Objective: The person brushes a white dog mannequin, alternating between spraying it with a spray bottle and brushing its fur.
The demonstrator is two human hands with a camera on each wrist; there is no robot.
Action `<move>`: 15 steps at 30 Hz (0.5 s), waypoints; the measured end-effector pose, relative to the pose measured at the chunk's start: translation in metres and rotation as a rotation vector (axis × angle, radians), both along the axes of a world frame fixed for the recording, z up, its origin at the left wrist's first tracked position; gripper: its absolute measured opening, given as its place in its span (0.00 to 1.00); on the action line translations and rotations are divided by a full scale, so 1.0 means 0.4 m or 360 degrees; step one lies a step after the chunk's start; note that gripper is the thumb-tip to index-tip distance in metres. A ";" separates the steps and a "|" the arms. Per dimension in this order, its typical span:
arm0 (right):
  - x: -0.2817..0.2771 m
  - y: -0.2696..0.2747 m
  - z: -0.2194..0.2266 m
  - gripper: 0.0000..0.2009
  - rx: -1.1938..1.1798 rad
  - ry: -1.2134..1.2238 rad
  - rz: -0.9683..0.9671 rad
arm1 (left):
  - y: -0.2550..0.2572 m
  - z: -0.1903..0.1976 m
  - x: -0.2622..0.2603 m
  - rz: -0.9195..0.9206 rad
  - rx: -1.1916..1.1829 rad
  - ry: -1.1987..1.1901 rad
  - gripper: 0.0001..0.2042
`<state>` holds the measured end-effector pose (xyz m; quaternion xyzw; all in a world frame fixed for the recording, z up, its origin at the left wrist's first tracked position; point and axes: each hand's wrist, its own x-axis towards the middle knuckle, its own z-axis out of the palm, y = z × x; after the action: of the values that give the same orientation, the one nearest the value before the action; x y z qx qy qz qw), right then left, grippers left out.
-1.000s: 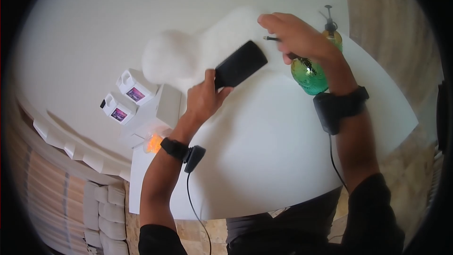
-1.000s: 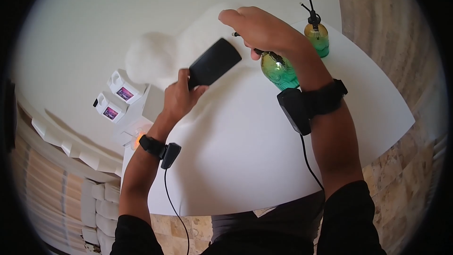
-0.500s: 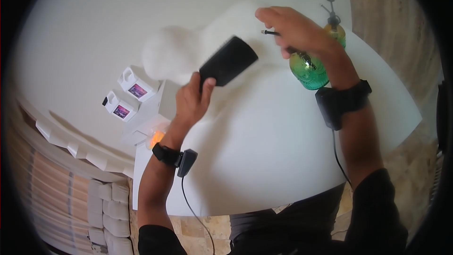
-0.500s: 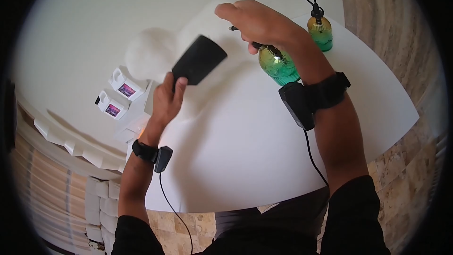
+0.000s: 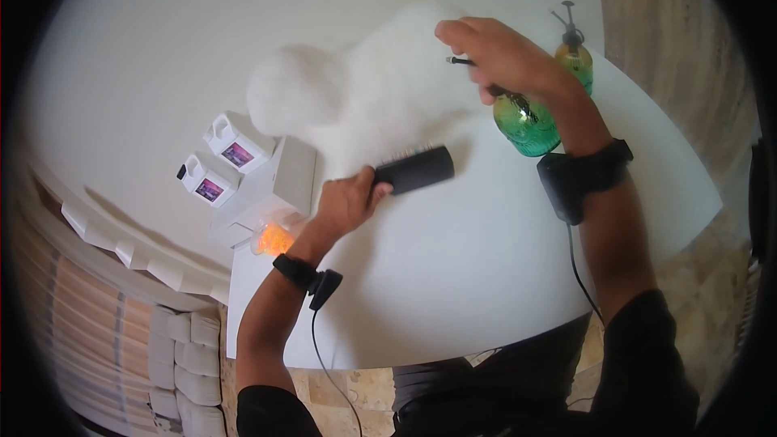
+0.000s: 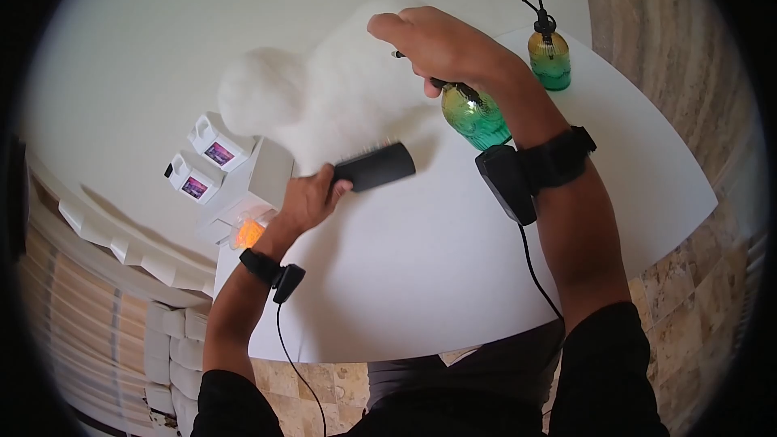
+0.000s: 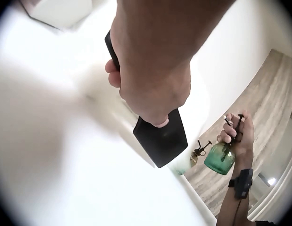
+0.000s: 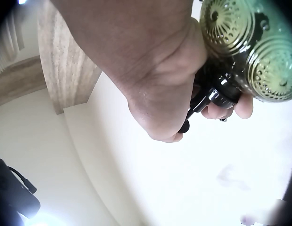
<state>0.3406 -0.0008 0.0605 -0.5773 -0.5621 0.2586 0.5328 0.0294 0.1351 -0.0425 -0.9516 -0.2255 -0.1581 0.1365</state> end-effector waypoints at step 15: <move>-0.020 0.009 -0.005 0.24 0.0035 0.0056 0.0000 | 0.032 0.090 -0.035 0.0085 -0.0540 -0.0669 0.19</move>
<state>0.3327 0.0029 0.0584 -0.5669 -0.5554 0.2624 0.5489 0.0155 0.1478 -0.0065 -0.9008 -0.2972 -0.3085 -0.0706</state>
